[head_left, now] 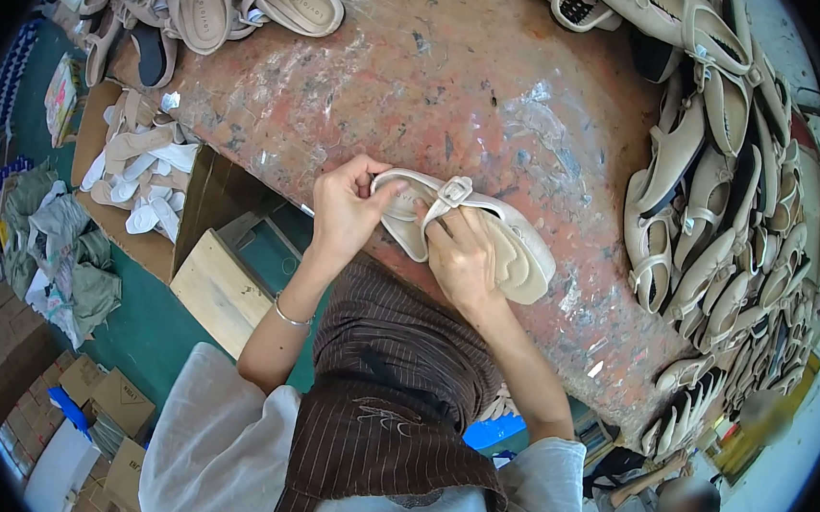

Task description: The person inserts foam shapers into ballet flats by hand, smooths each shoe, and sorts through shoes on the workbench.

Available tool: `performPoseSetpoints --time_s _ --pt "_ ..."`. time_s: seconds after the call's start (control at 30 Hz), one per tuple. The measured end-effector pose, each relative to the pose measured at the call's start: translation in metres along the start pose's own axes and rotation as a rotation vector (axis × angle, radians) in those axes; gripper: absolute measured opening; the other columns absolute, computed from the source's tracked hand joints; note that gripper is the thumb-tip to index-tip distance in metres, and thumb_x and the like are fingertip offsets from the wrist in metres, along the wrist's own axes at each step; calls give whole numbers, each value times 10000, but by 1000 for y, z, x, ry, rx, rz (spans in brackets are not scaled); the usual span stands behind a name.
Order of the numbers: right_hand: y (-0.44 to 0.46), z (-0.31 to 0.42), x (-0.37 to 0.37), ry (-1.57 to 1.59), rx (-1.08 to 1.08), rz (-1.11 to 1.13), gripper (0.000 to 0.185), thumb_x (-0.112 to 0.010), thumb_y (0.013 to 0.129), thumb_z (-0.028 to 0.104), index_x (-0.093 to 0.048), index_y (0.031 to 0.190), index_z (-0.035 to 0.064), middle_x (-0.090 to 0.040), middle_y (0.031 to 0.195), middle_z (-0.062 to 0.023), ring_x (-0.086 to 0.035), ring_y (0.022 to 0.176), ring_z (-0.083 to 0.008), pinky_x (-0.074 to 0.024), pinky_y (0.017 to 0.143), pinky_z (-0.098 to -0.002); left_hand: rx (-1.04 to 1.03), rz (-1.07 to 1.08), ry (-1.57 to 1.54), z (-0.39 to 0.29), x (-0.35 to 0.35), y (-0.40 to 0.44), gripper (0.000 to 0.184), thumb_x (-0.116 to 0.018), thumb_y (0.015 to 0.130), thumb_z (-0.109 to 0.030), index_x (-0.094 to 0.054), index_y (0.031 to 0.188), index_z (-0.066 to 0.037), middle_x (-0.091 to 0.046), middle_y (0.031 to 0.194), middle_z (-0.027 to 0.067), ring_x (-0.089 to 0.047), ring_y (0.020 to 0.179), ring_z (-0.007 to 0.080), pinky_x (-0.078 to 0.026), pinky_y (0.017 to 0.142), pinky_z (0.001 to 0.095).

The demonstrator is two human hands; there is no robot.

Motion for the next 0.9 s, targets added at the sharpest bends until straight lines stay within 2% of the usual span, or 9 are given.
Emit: performPoseSetpoints --time_s 0.23,0.37,0.47,0.6,0.63,0.73,0.83,0.87,0.9 --pt "-3 -1 -4 57 177 278 462 -619 741 45 -651 1202 27 -611 1347 -86 -638 1101 -262 -520 932 -398 -73 -18 48 -2 1 7 64 -736 814 -35 -692 818 11 -510 521 40 -417 483 68 -335 456 280" --pt "-9 3 0 58 268 200 480 -591 755 21 -630 1234 34 -591 1371 -94 -651 1064 -278 -529 920 -407 -124 -22 85 -5 0 7 72 -723 824 -40 -676 805 11 -489 514 38 -394 475 75 -326 451 295" --pt "-1 -4 -11 121 168 358 512 -591 751 0 -639 1253 89 -602 1354 -59 -668 995 -283 -541 868 -400 -146 -22 119 -6 2 5 86 -715 834 -49 -664 796 8 -472 505 39 -378 469 82 -318 449 302" --pt "4 3 -9 -135 0 446 265 -596 753 39 -710 985 -16 -717 945 -170 -692 953 -289 -547 850 -377 -153 7 166 -7 1 7 96 -704 848 -61 -657 793 3 -456 493 44 -371 461 90 -311 447 308" --pt "6 12 11 -143 26 268 169 -591 754 40 -716 842 -32 -716 902 -196 -682 993 -294 -524 915 -391 -122 32 162 -6 0 6 97 -699 852 -63 -651 795 -1 -451 488 49 -370 459 89 -311 448 309" --pt "0 10 17 -234 18 217 164 -614 730 39 -712 835 -38 -720 936 -184 -660 1059 -311 -482 995 -403 -184 -14 247 -19 3 -2 123 -678 870 -76 -632 788 3 -475 491 92 -411 437 135 -337 453 341" --pt "0 -2 24 -168 104 213 235 -621 713 22 -702 927 -31 -714 958 -169 -664 1018 -327 -475 1015 -403 -253 -20 362 -34 4 -21 154 -650 884 -80 -608 774 18 -502 508 153 -492 428 230 -377 467 389" --pt "1 -11 46 -148 54 43 268 -641 722 31 -696 976 -35 -716 966 -170 -665 1022 -327 -476 1012 -403 -305 -18 362 -30 2 -32 184 -629 892 -84 -585 751 26 -527 537 193 -547 454 322 -405 484 432" --pt "-3 -21 68 -122 5 -125 306 -661 731 40 -690 1025 -39 -718 974 -171 -665 1027 -326 -477 1008 -402 -217 52 405 -29 -3 -48 176 -625 885 -75 -570 744 14 -549 556 198 -580 486 366 -418 486 443"
Point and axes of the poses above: each hand's wrist, its own y-axis towards the middle knuckle, its own x-axis out of the back of the hand, z = x × y, the point moved 8 cm from there along y, towards the middle knuckle
